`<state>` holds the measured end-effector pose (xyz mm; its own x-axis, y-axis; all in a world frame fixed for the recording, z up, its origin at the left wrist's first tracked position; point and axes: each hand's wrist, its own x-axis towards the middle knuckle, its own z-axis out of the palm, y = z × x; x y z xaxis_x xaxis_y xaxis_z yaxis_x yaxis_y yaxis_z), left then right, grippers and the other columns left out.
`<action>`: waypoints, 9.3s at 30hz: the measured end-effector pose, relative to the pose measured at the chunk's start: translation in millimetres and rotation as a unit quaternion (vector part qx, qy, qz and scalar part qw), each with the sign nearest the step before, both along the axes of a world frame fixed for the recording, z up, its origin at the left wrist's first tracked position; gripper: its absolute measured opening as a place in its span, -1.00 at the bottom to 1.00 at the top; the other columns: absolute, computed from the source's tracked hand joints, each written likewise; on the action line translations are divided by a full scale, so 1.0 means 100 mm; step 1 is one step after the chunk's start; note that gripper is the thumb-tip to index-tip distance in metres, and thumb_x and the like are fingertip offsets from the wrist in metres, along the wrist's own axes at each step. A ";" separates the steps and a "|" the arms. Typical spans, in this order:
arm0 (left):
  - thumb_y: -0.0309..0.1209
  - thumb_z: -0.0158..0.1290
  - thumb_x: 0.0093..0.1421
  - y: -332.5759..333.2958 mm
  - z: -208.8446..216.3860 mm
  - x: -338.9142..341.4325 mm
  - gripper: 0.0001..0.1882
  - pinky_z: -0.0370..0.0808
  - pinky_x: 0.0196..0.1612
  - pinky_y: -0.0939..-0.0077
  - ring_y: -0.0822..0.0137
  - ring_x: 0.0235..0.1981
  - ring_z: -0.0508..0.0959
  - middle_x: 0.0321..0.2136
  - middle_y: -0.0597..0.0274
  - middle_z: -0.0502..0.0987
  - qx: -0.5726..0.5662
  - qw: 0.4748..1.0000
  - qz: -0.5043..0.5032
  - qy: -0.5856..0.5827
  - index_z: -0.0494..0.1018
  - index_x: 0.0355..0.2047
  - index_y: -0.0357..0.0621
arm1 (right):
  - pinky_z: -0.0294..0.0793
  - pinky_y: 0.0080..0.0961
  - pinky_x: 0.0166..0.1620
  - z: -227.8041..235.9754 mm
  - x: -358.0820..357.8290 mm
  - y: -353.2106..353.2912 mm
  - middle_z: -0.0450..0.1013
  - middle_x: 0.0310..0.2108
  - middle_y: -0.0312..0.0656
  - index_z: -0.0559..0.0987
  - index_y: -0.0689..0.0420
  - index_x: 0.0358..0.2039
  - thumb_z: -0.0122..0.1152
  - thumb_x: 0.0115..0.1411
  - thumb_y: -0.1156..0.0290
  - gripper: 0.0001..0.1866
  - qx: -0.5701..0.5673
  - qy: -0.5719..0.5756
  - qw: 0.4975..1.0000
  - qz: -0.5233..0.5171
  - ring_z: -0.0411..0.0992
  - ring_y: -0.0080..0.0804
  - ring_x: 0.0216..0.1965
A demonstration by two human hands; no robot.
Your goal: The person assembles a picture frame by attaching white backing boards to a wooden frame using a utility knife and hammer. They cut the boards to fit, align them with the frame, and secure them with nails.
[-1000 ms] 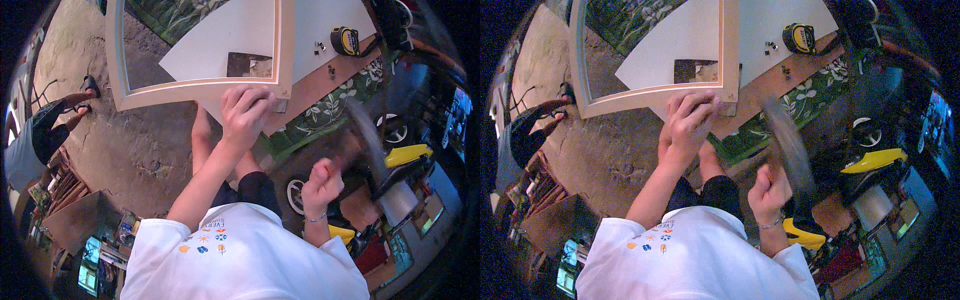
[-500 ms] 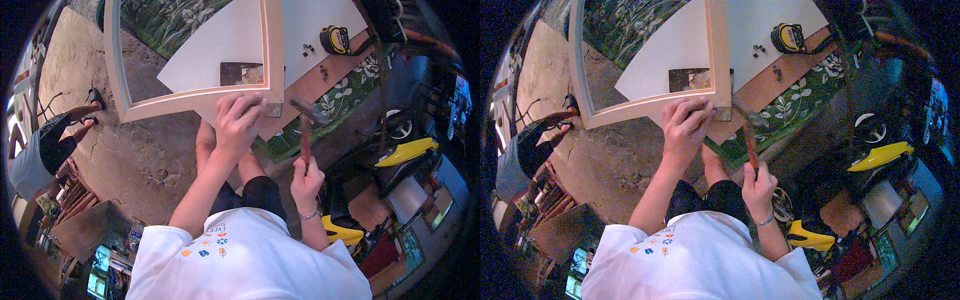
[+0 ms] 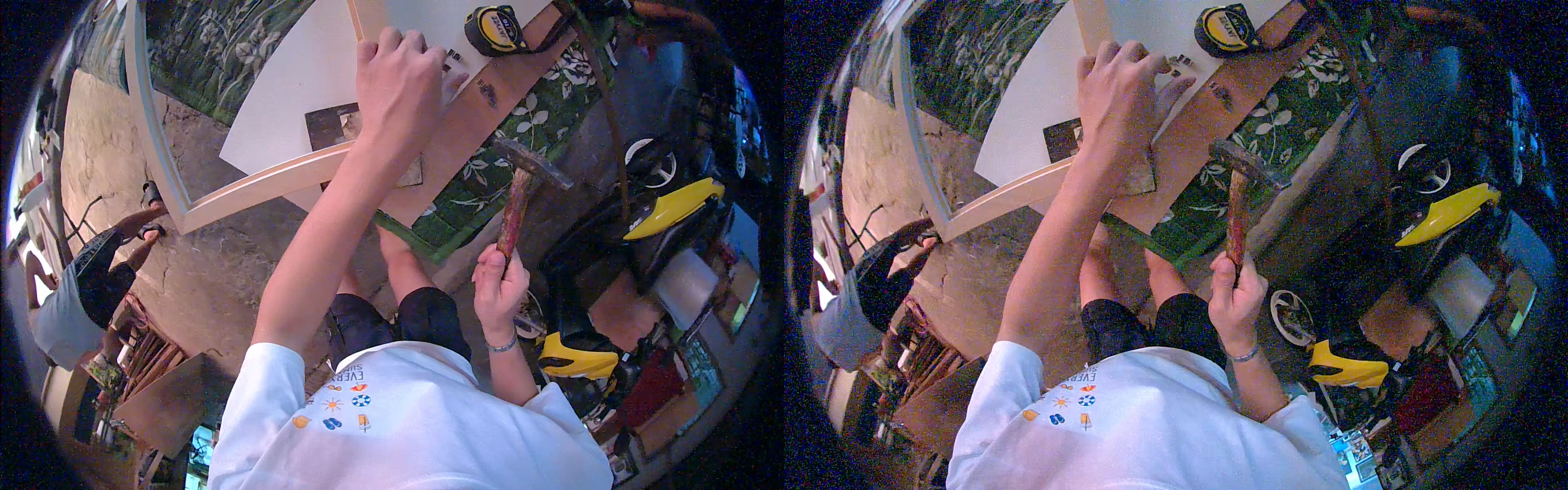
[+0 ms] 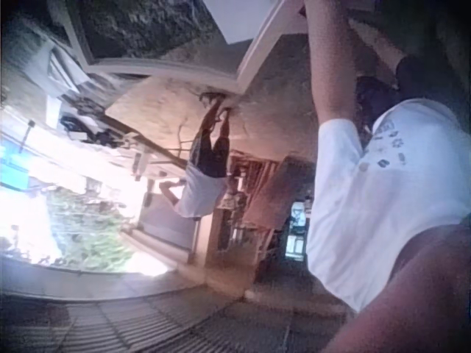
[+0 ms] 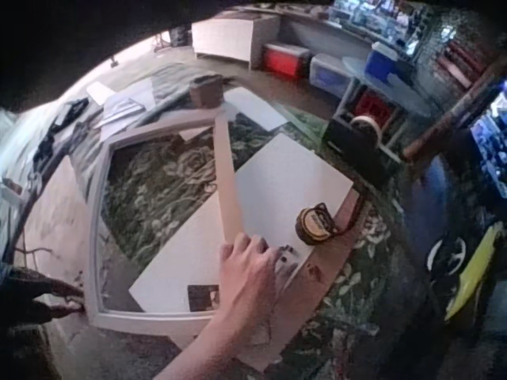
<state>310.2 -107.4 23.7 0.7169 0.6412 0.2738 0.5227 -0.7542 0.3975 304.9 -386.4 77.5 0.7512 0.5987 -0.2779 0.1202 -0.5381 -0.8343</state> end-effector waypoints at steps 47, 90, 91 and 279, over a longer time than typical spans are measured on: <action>-0.45 0.37 -0.17 -0.63 0.30 -1.43 -0.77 0.35 -0.16 0.32 0.30 -0.31 0.54 -0.41 0.42 0.55 -0.237 0.957 -0.014 -0.165 0.65 -0.43 0.09 | 0.47 -0.52 -0.31 0.06 -0.02 0.86 0.56 -0.43 -0.23 0.59 0.21 -0.22 0.26 0.31 0.40 -0.86 0.012 0.116 0.990 0.082 0.47 -0.54 -0.44; -0.33 0.33 -0.17 -0.65 -0.20 -1.10 -0.70 0.22 -0.02 0.36 0.36 -0.22 0.52 -0.35 0.60 0.59 -0.053 0.974 0.127 -0.180 0.67 -0.33 0.19 | 0.55 -0.31 -0.34 0.07 0.02 0.44 0.62 -0.34 -0.05 0.57 0.22 -0.19 0.19 0.36 0.31 -0.79 -0.127 -0.107 0.970 0.177 0.62 -0.01 -0.38; -0.34 0.34 -0.17 -0.65 -0.20 -1.10 -0.71 0.22 -0.02 0.36 0.36 -0.22 0.52 -0.35 0.60 0.59 -0.049 0.974 0.126 -0.180 0.67 -0.33 0.19 | 0.55 -0.30 -0.35 0.07 0.02 0.44 0.62 -0.34 -0.05 0.57 0.22 -0.19 0.18 0.36 0.31 -0.78 -0.129 -0.108 0.969 0.179 0.62 -0.01 -0.38; -0.38 0.39 -0.14 -0.71 -0.06 -1.09 -0.76 0.32 -0.16 0.32 0.31 -0.31 0.49 -0.42 0.47 0.57 -0.107 0.984 0.035 -0.141 0.68 -0.38 0.15 | 0.43 -0.58 -0.35 0.03 0.10 0.45 0.55 -0.45 -0.29 0.61 0.18 -0.22 0.30 0.28 0.41 -0.87 -0.021 0.116 0.993 0.022 0.46 -0.59 -0.46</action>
<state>200.8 -178.8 17.5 0.5835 0.7508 0.3096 0.4167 -0.6040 0.6793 315.0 -341.4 80.0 0.6374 0.6139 -0.4656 -0.0483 -0.5713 -0.8194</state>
